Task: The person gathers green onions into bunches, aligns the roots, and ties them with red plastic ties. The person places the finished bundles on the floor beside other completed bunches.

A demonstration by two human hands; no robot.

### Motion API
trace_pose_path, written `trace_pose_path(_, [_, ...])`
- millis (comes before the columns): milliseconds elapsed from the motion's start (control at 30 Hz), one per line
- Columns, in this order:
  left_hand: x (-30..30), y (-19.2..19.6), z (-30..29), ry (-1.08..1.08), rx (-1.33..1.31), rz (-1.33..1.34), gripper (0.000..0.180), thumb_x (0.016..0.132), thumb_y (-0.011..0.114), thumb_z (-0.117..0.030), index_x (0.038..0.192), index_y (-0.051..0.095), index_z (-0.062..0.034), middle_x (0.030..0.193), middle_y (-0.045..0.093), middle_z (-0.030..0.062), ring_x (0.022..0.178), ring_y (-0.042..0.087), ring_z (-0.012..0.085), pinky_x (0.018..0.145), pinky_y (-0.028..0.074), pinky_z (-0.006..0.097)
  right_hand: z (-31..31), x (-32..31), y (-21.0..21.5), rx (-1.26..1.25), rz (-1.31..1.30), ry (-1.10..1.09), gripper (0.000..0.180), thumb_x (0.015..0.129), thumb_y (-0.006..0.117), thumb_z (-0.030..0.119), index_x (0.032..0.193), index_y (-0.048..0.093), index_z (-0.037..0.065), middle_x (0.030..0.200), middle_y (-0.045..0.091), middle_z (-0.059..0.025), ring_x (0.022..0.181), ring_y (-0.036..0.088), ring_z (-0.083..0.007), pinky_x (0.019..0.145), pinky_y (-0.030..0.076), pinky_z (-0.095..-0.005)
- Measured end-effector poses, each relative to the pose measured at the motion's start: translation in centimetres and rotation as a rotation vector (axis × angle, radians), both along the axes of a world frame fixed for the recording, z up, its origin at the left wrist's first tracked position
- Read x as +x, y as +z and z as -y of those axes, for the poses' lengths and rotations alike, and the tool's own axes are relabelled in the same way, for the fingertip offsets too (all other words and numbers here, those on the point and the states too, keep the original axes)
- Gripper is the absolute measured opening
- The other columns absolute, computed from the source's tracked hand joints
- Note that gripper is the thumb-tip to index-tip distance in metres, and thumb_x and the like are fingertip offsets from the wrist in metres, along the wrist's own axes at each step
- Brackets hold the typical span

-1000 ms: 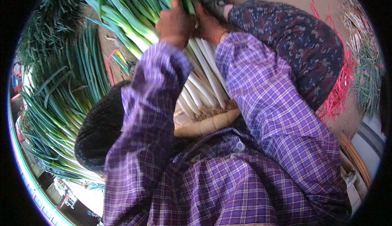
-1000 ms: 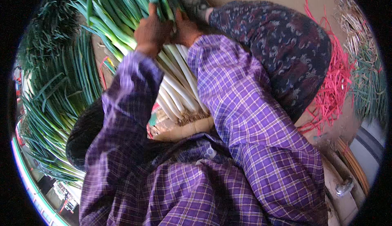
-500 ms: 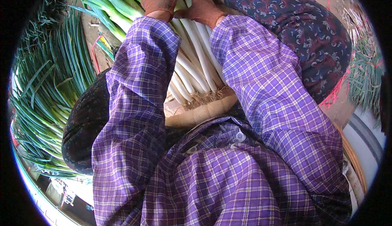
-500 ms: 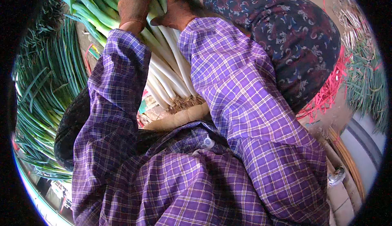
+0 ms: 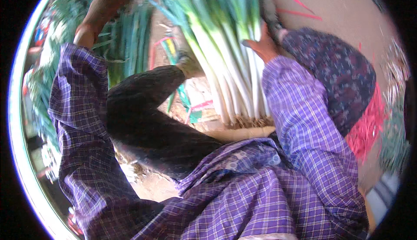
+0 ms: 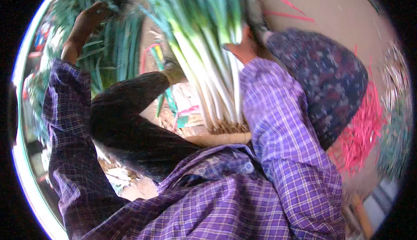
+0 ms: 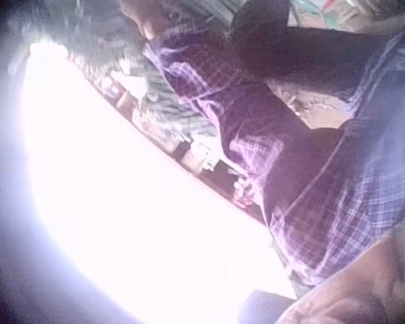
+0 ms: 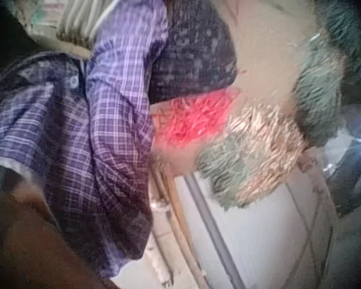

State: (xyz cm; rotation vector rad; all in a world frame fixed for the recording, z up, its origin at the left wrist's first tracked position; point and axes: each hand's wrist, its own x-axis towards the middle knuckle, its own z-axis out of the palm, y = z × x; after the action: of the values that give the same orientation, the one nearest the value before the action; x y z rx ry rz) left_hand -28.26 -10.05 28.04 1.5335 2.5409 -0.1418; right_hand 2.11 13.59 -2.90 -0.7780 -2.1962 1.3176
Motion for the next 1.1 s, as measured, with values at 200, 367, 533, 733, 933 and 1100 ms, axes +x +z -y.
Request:
trace_pose_path(200, [1.7, -9.8, 23.7, 0.809, 0.402, -0.139, 0.026, 0.088, 0.056, -0.027, 0.106, 0.060, -0.0091, 0.076, 0.062, 0.0103, 0.068, 0.060, 0.0197, 0.058, 0.048, 0.035, -3.3, 0.6, -0.9, -0.060, -0.068, 0.049, 0.070, 0.073, 0.074, 0.017, 0.130, 0.037, 0.003, 0.121, 0.053, -0.0162, 0.109, 0.052, -0.0280, 0.094, 0.040, -0.0388])
trace_pose_path(367, [18.7, -26.6, 33.8, 1.117, 0.052, 0.657, 0.030, 0.080, 0.063, -0.030, 0.100, 0.067, -0.0092, 0.101, 0.065, 0.0153, 0.091, 0.062, 0.0320, 0.083, 0.049, 0.040, -4.5, 1.2, -3.0, 0.116, 0.145, 0.057, 0.099, 0.074, 0.075, 0.038, 0.145, 0.017, 0.001, 0.146, 0.027, -0.0206, 0.135, 0.027, -0.0317, 0.110, 0.020, -0.0361])
trace_pose_path(533, [22.2, -33.9, 36.6, 1.320, 0.421, 0.497, 0.053, 0.076, 0.069, -0.025, 0.119, 0.056, 0.0020, 0.115, 0.061, 0.0217, 0.109, 0.057, 0.0330, 0.094, 0.044, 0.038, -2.9, 1.7, -1.0, -0.048, 0.138, 0.027, 0.093, 0.077, 0.075, 0.031, 0.144, 0.019, -0.001, 0.144, 0.033, -0.0168, 0.129, 0.035, -0.0287, 0.106, 0.027, -0.0349])
trace_pose_path(733, [12.8, -36.5, 35.8, 1.296, 0.382, 0.201, 0.065, 0.075, 0.068, -0.030, 0.127, 0.046, 0.0014, 0.116, 0.059, 0.0253, 0.108, 0.057, 0.0409, 0.092, 0.045, 0.043, -3.7, 3.0, -1.2, -0.034, 0.216, -0.039, 0.090, 0.079, 0.074, 0.031, 0.145, 0.019, 0.004, 0.139, 0.039, -0.0144, 0.121, 0.044, -0.0285, 0.102, 0.034, -0.0335])
trace_pose_path(933, [13.5, -41.2, 36.8, 1.441, 0.217, -0.008, 0.075, 0.078, 0.062, -0.045, 0.135, 0.036, -0.0040, 0.120, 0.053, 0.0286, 0.111, 0.052, 0.0446, 0.096, 0.042, 0.047, -2.7, 3.7, -0.7, -0.032, 0.293, -0.106, 0.089, 0.079, 0.073, 0.032, 0.144, 0.021, 0.003, 0.138, 0.040, -0.0147, 0.119, 0.045, -0.0285, 0.101, 0.035, -0.0337])
trace_pose_path(1100, [11.5, -39.9, 36.5, 1.552, 0.328, 0.407, 0.071, 0.076, 0.066, -0.038, 0.132, 0.038, -0.0048, 0.123, 0.051, 0.0294, 0.106, 0.054, 0.0465, 0.092, 0.045, 0.048, -2.4, 4.2, -0.5, -0.034, 0.312, -0.140, 0.087, 0.079, 0.073, 0.032, 0.144, 0.022, 0.003, 0.137, 0.042, -0.0150, 0.118, 0.046, -0.0285, 0.101, 0.035, -0.0340])
